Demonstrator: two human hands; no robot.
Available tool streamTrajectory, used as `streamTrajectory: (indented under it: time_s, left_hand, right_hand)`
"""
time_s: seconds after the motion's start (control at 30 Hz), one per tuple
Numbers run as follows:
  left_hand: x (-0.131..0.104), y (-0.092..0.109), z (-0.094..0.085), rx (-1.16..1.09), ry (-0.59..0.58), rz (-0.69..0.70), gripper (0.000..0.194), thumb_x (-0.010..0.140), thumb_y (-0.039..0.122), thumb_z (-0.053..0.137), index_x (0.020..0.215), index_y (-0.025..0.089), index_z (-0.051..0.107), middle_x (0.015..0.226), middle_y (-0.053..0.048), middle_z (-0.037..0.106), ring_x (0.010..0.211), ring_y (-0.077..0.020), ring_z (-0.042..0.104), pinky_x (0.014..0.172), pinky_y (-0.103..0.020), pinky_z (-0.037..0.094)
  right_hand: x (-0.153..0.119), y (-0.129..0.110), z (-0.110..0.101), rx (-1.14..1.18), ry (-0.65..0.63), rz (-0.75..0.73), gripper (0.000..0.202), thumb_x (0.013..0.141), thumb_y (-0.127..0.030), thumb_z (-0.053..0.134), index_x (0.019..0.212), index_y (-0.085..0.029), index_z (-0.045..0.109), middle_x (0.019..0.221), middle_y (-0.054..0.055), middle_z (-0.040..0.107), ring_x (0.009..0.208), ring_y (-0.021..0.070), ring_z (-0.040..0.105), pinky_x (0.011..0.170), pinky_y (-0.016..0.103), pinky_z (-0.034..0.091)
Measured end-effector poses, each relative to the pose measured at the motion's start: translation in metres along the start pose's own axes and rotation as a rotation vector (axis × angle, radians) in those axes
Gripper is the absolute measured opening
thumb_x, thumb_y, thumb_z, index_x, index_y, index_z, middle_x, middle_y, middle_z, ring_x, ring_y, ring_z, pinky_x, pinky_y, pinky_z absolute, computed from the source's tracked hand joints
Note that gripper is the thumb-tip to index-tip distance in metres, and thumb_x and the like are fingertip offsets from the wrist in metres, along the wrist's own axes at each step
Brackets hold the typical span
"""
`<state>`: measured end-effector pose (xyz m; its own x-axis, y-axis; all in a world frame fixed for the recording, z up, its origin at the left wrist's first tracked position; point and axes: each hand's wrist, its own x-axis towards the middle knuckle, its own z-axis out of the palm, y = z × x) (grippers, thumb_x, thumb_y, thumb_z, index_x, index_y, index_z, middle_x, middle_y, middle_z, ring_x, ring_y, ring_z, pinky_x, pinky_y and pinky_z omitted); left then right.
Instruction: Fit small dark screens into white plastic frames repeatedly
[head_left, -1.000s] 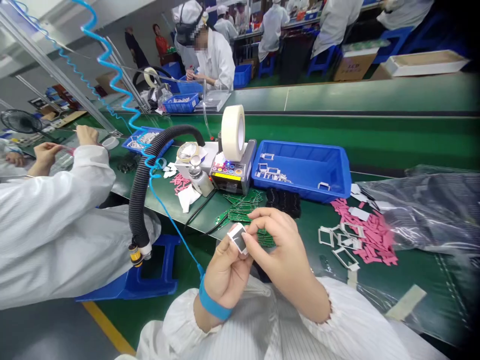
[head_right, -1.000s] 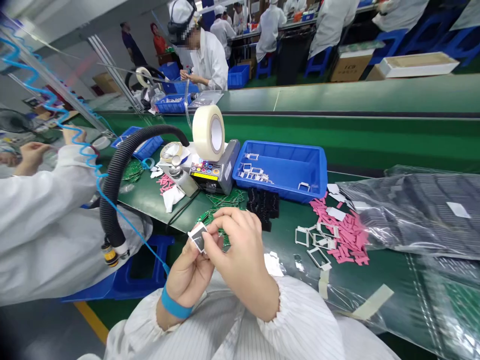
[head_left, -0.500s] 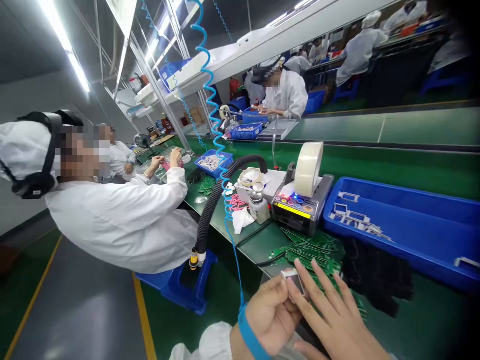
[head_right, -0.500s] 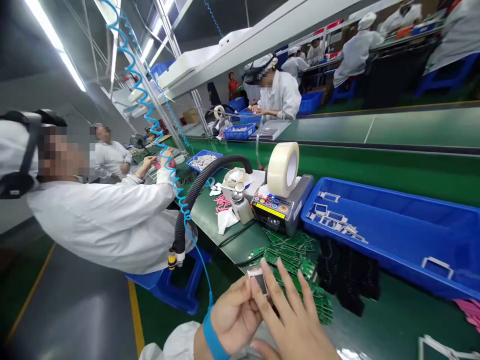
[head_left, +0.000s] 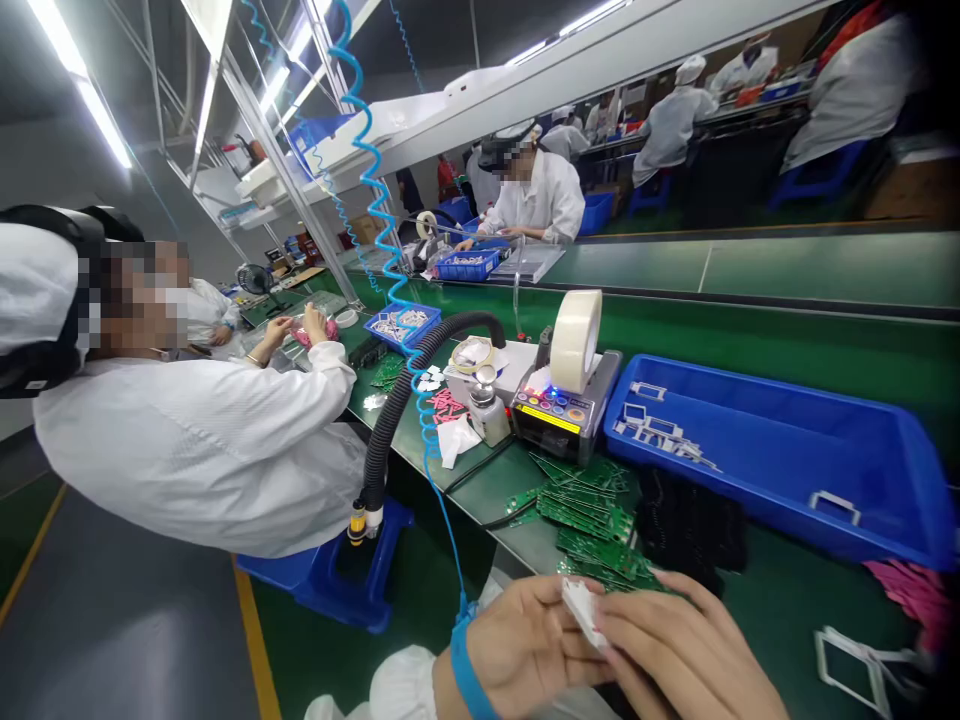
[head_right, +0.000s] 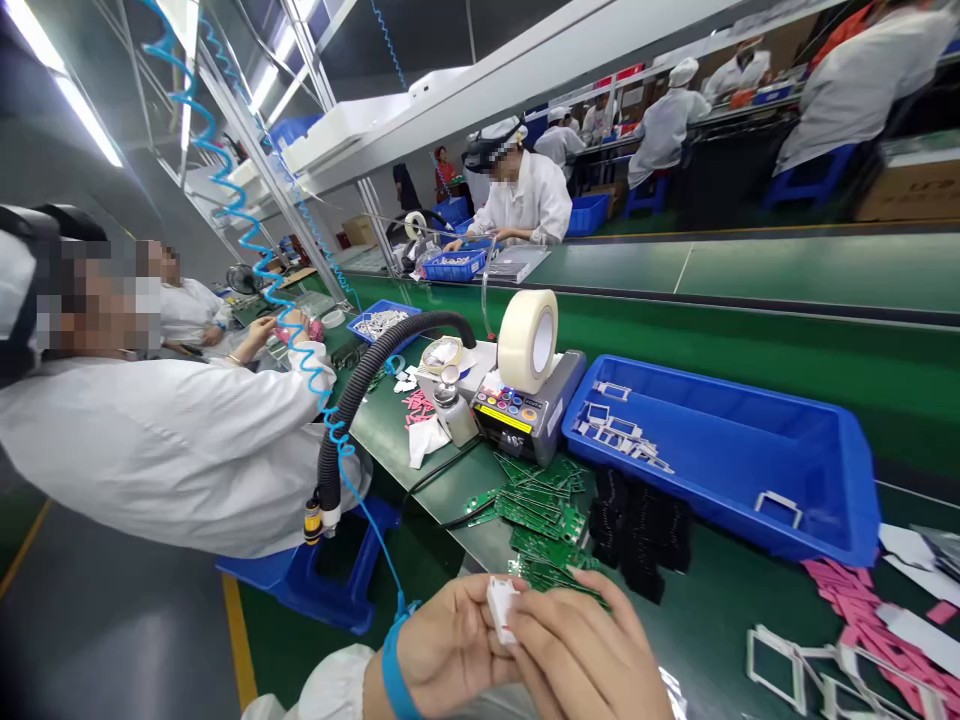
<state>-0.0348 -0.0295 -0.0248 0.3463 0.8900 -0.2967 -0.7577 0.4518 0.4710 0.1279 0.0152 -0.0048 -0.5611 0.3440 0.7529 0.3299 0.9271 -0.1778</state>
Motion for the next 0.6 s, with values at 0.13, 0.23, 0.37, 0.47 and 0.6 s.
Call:
streamTrajectory:
  time_s: [0.13,0.23,0.37,0.47,0.6]
  left_hand:
    - [0.002,-0.011,-0.006,-0.134,0.066,0.051,0.043,0.062,0.024,0.079,0.101,0.013,0.067,0.081,-0.004,0.068,0.066,-0.0085,0.061,0.064,-0.022,0.045]
    - [0.000,-0.006,-0.011,-0.120,0.136,0.069,0.038,0.067,0.026,0.076,0.101,0.014,0.067,0.082,-0.006,0.071,0.072,-0.0132,0.065,0.070,-0.026,0.048]
    - [-0.006,0.012,-0.020,-0.041,0.244,0.064,0.035,0.070,0.025,0.073,0.102,0.014,0.065,0.082,-0.006,0.073,0.074,-0.0147,0.067,0.079,-0.031,0.049]
    - [-0.008,0.021,-0.029,0.008,0.324,0.083,0.029,0.072,0.024,0.071,0.098,0.014,0.064,0.084,-0.006,0.073,0.073,-0.0141,0.067,0.078,-0.030,0.050]
    - [-0.005,0.022,-0.032,0.013,0.451,0.063,0.011,0.080,0.019,0.062,0.088,0.011,0.063,0.081,-0.007,0.073,0.071,-0.0135,0.067,0.076,-0.029,0.051]
  right_hand:
    - [0.000,-0.006,0.005,0.012,-0.066,0.030,0.014,0.086,-0.019,0.052,0.096,-0.020,0.062,0.089,0.002,0.070,0.081,0.0164,0.063,0.087,0.036,0.041]
    - [-0.001,-0.001,-0.002,0.010,-0.109,0.140,0.016,0.085,-0.023,0.056,0.101,-0.021,0.059,0.094,0.003,0.069,0.087,0.0173,0.063,0.090,0.039,0.041]
    - [-0.010,0.022,-0.025,-0.085,-0.035,0.394,0.011,0.088,-0.024,0.050,0.095,-0.022,0.058,0.089,0.004,0.069,0.083,0.0185,0.064,0.083,0.039,0.045]
    - [-0.015,0.037,-0.033,-0.126,-0.121,0.593,0.016,0.090,-0.028,0.046,0.090,-0.021,0.061,0.090,0.005,0.069,0.085,0.0194,0.064,0.076,0.036,0.048]
    - [-0.007,0.047,-0.014,-0.105,-0.375,0.686,0.013,0.087,-0.022,0.052,0.091,-0.021,0.064,0.097,0.004,0.068,0.089,0.0186,0.061,0.080,0.035,0.044]
